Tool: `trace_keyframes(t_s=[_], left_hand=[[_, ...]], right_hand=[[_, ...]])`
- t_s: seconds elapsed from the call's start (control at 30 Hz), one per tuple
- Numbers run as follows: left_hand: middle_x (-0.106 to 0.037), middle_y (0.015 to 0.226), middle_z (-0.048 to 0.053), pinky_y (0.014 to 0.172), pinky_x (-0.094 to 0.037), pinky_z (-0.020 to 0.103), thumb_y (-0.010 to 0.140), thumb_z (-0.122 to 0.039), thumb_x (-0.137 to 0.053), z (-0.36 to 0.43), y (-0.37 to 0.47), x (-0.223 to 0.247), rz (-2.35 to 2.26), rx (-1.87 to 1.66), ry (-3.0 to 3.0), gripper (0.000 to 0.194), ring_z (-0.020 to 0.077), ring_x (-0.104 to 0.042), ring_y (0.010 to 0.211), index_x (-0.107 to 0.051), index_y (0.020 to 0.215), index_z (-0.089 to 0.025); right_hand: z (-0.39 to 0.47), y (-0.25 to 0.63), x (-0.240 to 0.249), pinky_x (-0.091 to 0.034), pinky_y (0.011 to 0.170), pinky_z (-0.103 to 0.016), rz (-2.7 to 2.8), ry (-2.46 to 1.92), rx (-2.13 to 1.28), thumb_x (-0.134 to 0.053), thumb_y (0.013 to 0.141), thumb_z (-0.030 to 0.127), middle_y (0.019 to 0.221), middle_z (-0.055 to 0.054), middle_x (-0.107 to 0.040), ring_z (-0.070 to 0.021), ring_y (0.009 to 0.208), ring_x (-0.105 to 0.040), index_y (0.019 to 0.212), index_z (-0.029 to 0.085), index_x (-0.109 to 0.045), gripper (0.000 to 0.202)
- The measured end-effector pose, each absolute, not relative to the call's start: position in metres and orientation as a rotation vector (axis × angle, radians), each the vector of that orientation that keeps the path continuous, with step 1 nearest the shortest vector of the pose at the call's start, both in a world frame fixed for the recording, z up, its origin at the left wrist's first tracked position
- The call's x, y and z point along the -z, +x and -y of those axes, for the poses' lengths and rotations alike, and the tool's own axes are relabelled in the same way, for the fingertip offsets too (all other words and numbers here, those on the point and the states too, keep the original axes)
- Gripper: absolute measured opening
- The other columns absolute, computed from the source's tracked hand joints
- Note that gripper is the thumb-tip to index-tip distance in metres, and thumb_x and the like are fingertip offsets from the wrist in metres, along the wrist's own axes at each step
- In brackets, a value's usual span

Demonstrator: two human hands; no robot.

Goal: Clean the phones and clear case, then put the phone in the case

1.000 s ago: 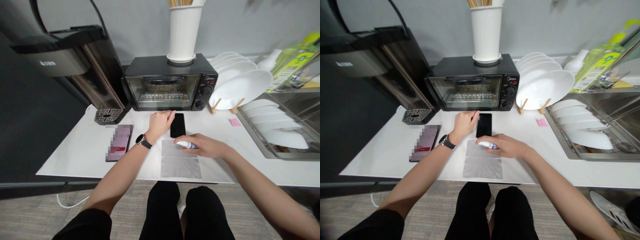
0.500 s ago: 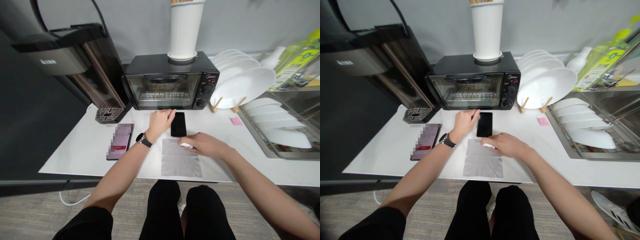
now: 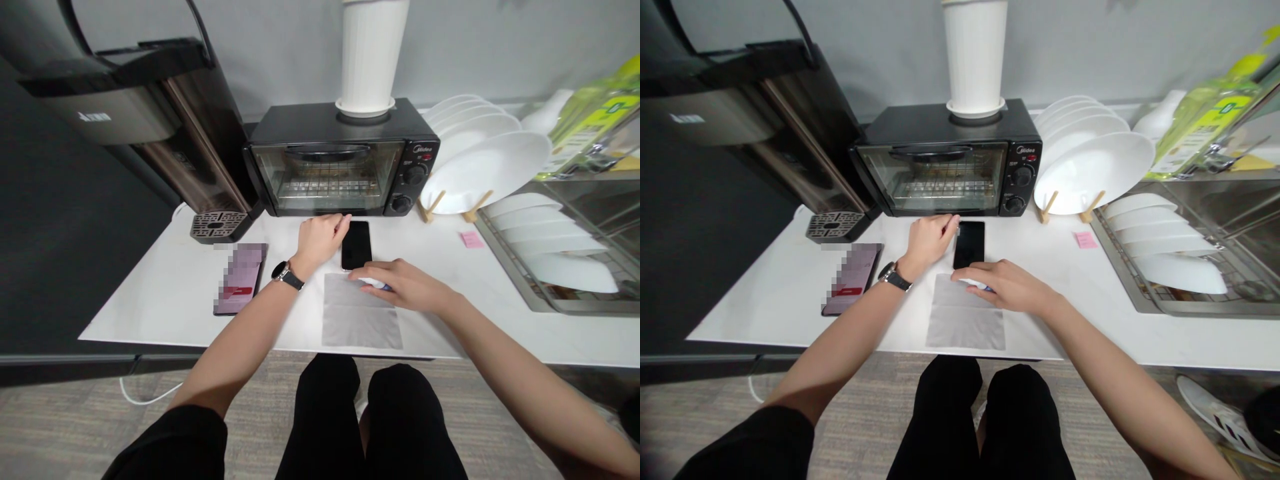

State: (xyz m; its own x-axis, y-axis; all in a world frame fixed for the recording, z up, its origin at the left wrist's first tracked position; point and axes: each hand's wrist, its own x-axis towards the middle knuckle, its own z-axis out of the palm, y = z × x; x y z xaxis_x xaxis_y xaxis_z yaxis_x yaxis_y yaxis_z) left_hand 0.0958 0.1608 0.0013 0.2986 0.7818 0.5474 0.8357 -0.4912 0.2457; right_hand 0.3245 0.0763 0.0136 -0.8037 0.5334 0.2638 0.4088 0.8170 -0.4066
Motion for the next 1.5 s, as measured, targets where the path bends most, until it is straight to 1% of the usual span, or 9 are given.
trace_keyframes(t_s=[0.2, 0.4, 0.63, 0.87, 0.97, 1.13, 1.3, 1.4, 1.5], left_hand=[[-0.075, 0.075, 0.006, 0.06, -0.027, 0.034, 0.112, -0.047, -0.041, -0.162, 0.095, -0.002, 1.551, 0.991, -2.469, 0.053, 0.0212, -0.067, 0.067, -0.065, 0.072, -0.022], [-0.075, 0.076, 0.007, 0.06, -0.028, 0.035, 0.112, -0.046, -0.043, -0.164, 0.093, -0.003, 1.619, 1.016, -2.45, 0.051, 0.0231, -0.068, 0.069, -0.067, 0.073, -0.022], [-0.076, 0.078, 0.008, 0.061, -0.029, 0.035, 0.111, -0.046, -0.045, -0.165, 0.094, -0.001, 1.597, 1.039, -2.47, 0.05, 0.0229, -0.068, 0.07, -0.068, 0.074, -0.022], [-0.076, 0.078, 0.008, 0.061, -0.029, 0.035, 0.111, -0.047, -0.044, -0.165, 0.094, -0.001, 1.592, 1.015, -2.474, 0.052, 0.0235, -0.069, 0.07, -0.067, 0.073, -0.022], [-0.077, 0.079, 0.008, 0.061, -0.029, 0.034, 0.112, -0.047, -0.044, -0.164, 0.095, 0.0, 1.573, 1.02, -2.479, 0.051, 0.0227, -0.068, 0.07, -0.067, 0.073, -0.022], [-0.076, 0.081, 0.004, 0.063, -0.034, 0.033, 0.111, -0.045, -0.046, -0.16, 0.095, -0.002, 1.421, 1.064, -2.577, 0.042, 0.0205, -0.069, 0.073, -0.067, 0.084, -0.022], [-0.074, 0.086, 0.003, 0.071, -0.043, 0.032, 0.111, -0.05, -0.046, -0.159, 0.092, -0.004, 1.165, 1.193, -2.627, 0.037, 0.0202, -0.07, 0.082, -0.065, 0.096, -0.022], [-0.073, 0.086, 0.004, 0.073, -0.046, 0.032, 0.111, -0.057, -0.041, -0.161, 0.091, -0.004, 1.057, 1.214, -2.667, 0.045, 0.0209, -0.07, 0.082, -0.064, 0.096, -0.021], [-0.07, 0.082, 0.005, 0.071, -0.047, 0.033, 0.109, -0.064, -0.038, -0.161, 0.093, -0.003, 0.945, 1.201, -2.718, 0.053, 0.0218, -0.069, 0.08, -0.063, 0.092, -0.02]], right_hand=[[-0.081, 0.324, -0.01, -0.037, 0.061, -0.029, 2.886, -0.744, -0.208, -0.034, 0.115, 0.037, 0.098, -0.003, -0.071, -0.0137, 0.059, -0.055, 0.12, 0.025, -0.064, 0.032], [-0.084, 0.328, -0.014, -0.037, 0.061, -0.029, 2.862, -0.766, -0.079, -0.036, 0.115, 0.037, 0.107, -0.006, -0.074, -0.0158, 0.067, -0.063, 0.143, 0.027, -0.055, 0.035], [-0.078, 0.337, -0.025, -0.041, 0.063, -0.031, 2.867, -0.71, -0.096, -0.038, 0.112, 0.026, 0.116, -0.009, -0.075, -0.0161, 0.069, -0.065, 0.145, 0.025, -0.053, 0.036], [-0.072, 0.337, -0.011, -0.035, 0.057, -0.03, 2.976, -0.661, -0.052, -0.036, 0.109, 0.021, 0.092, -0.002, -0.074, -0.0146, 0.057, -0.054, 0.118, 0.027, -0.065, 0.031], [-0.072, 0.343, -0.012, -0.037, 0.058, -0.03, 2.931, -0.707, -0.011, -0.036, 0.111, 0.023, 0.101, -0.005, -0.076, -0.0149, 0.059, -0.059, 0.127, 0.026, -0.064, 0.032], [-0.096, 0.338, -0.02, -0.051, 0.067, -0.033, 2.587, -0.965, -0.068, -0.047, 0.11, 0.04, 0.119, -0.009, -0.078, -0.0195, 0.067, -0.07, 0.144, 0.025, -0.053, 0.037], [-0.127, 0.316, -0.006, -0.059, 0.071, -0.039, 2.316, -1.017, -0.081, -0.052, 0.106, 0.042, 0.154, -0.013, -0.061, -0.0235, 0.074, -0.075, 0.16, 0.026, -0.034, 0.059], [-0.132, 0.312, 0.007, -0.061, 0.074, -0.039, 2.282, -0.989, -0.074, -0.05, 0.107, 0.04, 0.156, -0.012, -0.06, -0.0259, 0.084, -0.078, 0.166, 0.029, -0.026, 0.065], [-0.13, 0.316, 0.013, -0.06, 0.078, -0.037, 2.331, -0.921, -0.03, -0.049, 0.108, 0.036, 0.143, -0.009, -0.07, -0.0266, 0.094, -0.077, 0.169, 0.034, -0.024, 0.066]])
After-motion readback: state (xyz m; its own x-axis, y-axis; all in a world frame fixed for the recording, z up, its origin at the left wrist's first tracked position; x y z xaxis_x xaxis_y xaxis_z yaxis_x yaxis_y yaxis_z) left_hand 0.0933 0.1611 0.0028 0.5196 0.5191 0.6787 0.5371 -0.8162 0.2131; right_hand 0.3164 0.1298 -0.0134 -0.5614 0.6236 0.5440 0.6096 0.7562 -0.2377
